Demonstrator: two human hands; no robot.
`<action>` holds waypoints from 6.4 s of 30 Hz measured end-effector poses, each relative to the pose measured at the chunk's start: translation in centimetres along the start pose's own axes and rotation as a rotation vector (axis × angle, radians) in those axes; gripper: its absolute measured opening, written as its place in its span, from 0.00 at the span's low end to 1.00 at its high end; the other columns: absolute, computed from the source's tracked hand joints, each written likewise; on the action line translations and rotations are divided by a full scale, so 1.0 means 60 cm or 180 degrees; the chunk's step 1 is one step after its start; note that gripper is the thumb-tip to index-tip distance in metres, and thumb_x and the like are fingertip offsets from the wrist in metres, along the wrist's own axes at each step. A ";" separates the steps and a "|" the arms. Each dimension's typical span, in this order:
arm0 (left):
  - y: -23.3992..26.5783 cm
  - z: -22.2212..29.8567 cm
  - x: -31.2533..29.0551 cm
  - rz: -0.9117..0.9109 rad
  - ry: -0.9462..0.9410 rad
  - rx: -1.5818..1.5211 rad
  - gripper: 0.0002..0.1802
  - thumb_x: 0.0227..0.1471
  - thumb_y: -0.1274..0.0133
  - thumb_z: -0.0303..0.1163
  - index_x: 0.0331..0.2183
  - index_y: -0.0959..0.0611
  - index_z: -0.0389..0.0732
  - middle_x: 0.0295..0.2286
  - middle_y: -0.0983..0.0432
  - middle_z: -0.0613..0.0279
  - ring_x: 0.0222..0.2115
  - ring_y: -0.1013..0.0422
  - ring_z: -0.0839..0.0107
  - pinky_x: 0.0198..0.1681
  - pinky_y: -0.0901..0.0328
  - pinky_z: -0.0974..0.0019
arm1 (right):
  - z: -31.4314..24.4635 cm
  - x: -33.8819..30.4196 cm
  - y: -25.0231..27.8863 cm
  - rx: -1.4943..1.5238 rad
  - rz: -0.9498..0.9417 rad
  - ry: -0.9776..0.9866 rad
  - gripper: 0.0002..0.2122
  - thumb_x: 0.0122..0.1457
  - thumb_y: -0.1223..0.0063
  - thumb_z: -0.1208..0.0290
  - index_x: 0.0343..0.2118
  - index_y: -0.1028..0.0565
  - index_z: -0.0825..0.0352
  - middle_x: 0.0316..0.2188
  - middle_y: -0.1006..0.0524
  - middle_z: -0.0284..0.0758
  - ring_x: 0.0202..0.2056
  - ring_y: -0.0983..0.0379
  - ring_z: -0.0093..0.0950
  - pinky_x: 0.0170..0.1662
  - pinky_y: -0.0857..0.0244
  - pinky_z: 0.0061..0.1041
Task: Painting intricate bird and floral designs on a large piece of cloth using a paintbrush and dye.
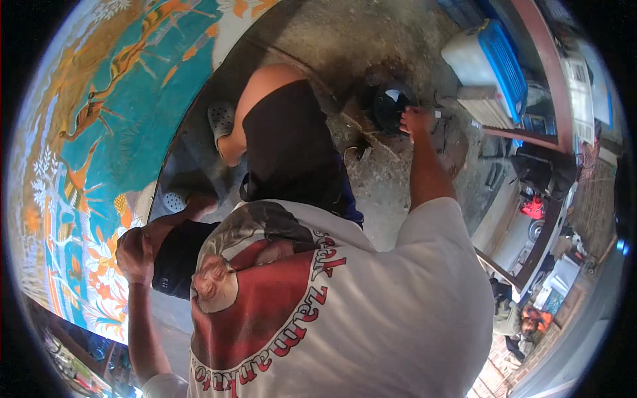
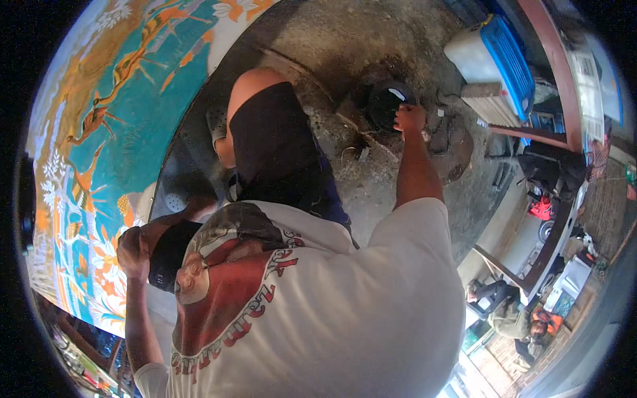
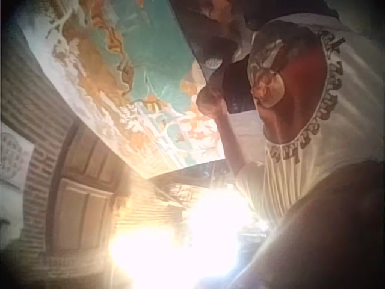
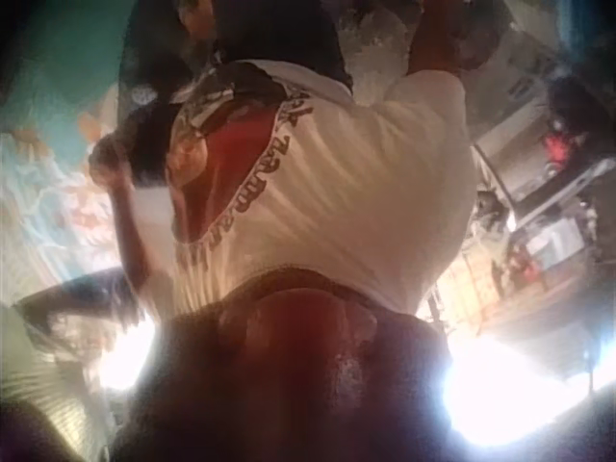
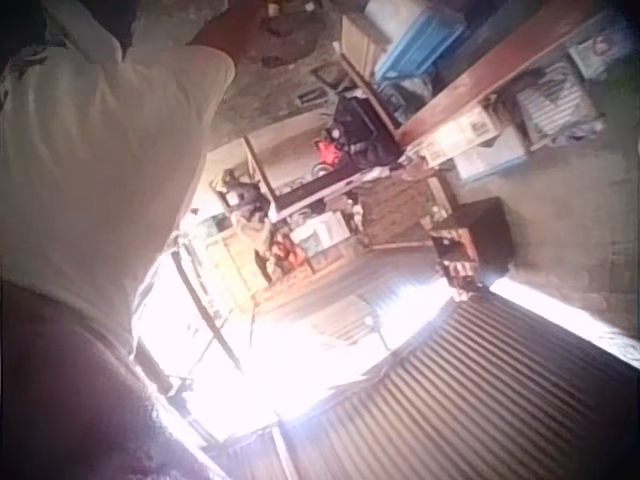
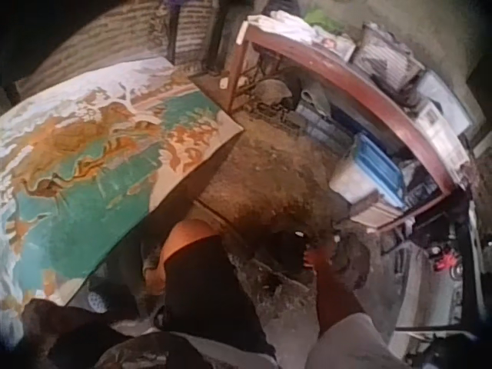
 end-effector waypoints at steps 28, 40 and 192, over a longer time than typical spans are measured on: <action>-0.074 0.095 0.101 -0.2316 0.0785 0.0266 0.28 0.60 0.47 0.55 0.39 0.10 0.39 0.40 0.15 0.43 0.45 0.20 0.43 0.50 0.27 0.45 | -0.395 -0.170 -0.300 0.3673 -0.3028 0.0548 0.14 0.69 0.44 0.64 0.47 0.19 0.70 0.34 0.19 0.37 0.35 0.23 0.31 0.46 0.27 0.39; -0.169 0.155 0.243 -0.3795 0.0263 -0.2176 0.42 0.63 0.51 0.67 0.50 0.14 0.33 0.42 0.16 0.38 0.44 0.19 0.46 0.50 0.28 0.49 | -0.559 -0.455 -0.843 0.2103 -0.3952 0.0880 0.15 0.70 0.43 0.64 0.54 0.21 0.68 0.38 0.16 0.38 0.34 0.21 0.28 0.42 0.21 0.36; -0.224 0.144 0.261 -0.3879 -0.0638 -0.2133 0.44 0.61 0.51 0.69 0.47 0.13 0.32 0.46 0.17 0.37 0.50 0.22 0.42 0.53 0.30 0.47 | -0.492 -0.538 -1.147 0.0179 -0.2584 0.2647 0.13 0.71 0.44 0.68 0.52 0.19 0.71 0.38 0.13 0.42 0.33 0.14 0.30 0.34 0.19 0.30</action>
Point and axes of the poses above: each hand's wrist, its own x-axis towards the middle knuckle, its own y-axis out of the back of the hand, z = x × y, the point moved 4 cm from there along x, towards the middle knuckle
